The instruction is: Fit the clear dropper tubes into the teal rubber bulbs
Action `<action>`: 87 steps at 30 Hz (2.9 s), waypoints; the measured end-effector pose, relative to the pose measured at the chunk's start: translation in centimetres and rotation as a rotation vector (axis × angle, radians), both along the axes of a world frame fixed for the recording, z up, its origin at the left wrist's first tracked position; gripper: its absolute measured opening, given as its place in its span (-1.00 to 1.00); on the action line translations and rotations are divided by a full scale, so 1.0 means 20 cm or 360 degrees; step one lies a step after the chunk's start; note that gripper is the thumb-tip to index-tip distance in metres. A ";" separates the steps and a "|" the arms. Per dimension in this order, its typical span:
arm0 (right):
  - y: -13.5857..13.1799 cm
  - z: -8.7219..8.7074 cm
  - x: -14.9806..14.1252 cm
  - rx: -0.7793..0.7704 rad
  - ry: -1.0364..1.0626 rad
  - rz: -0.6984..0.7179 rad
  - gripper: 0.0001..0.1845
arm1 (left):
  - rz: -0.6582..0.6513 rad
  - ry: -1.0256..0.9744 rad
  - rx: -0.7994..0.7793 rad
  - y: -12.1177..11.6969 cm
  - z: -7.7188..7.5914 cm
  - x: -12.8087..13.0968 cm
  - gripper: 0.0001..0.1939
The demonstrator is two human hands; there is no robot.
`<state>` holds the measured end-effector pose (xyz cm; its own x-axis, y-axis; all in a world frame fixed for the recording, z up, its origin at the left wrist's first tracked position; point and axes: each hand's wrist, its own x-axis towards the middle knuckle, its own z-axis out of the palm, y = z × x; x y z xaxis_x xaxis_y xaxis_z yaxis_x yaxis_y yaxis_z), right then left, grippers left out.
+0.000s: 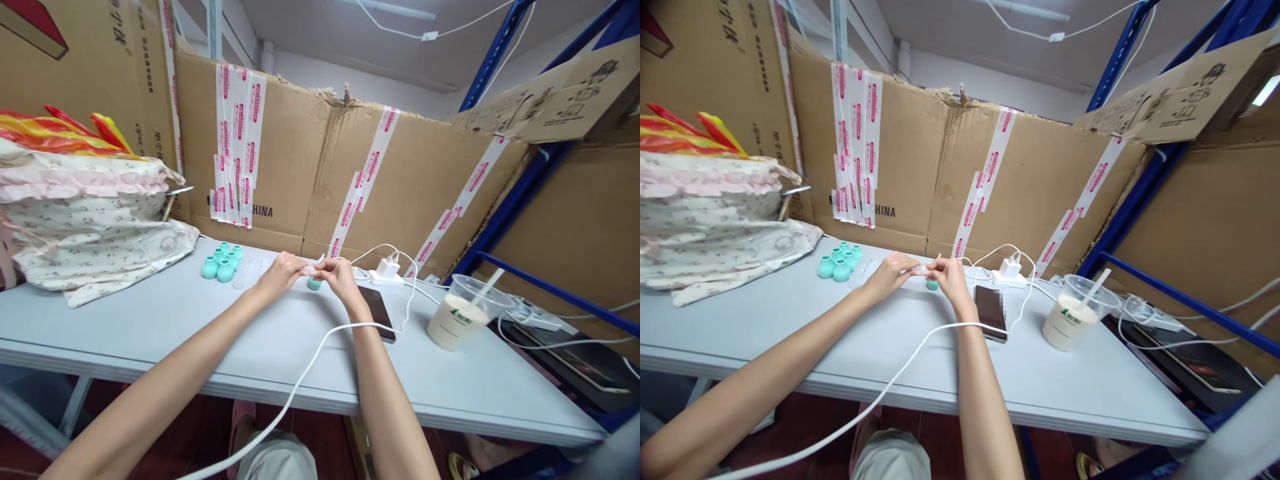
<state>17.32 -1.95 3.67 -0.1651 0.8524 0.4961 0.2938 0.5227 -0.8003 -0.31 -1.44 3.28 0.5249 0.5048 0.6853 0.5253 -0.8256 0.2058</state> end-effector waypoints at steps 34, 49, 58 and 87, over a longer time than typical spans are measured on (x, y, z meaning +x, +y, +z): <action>-0.06 0.02 -0.12 -0.0348 0.0872 0.0390 -0.70 | 0.0783 -0.0730 -0.1070 0.16 -0.20 -0.95 -0.41; -0.03 0.01 -0.12 -0.0265 0.0873 0.0326 -0.68 | 0.0431 -0.0436 -0.0236 0.05 0.20 -0.36 -0.69; 0.00 0.01 -0.06 0.0042 0.0618 0.0009 -0.69 | 0.0093 -0.0126 -0.0327 0.05 0.03 -0.01 -0.63; -0.01 0.00 -0.01 -0.0439 0.0369 0.0182 -0.56 | 0.0182 0.0162 0.0144 0.02 0.03 -0.05 -0.70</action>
<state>17.10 -2.13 3.72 -0.1771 0.9417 0.2861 0.0406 0.2974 -0.9539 -1.25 -0.98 3.82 0.5367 0.5036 0.6770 0.6310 -0.7722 0.0742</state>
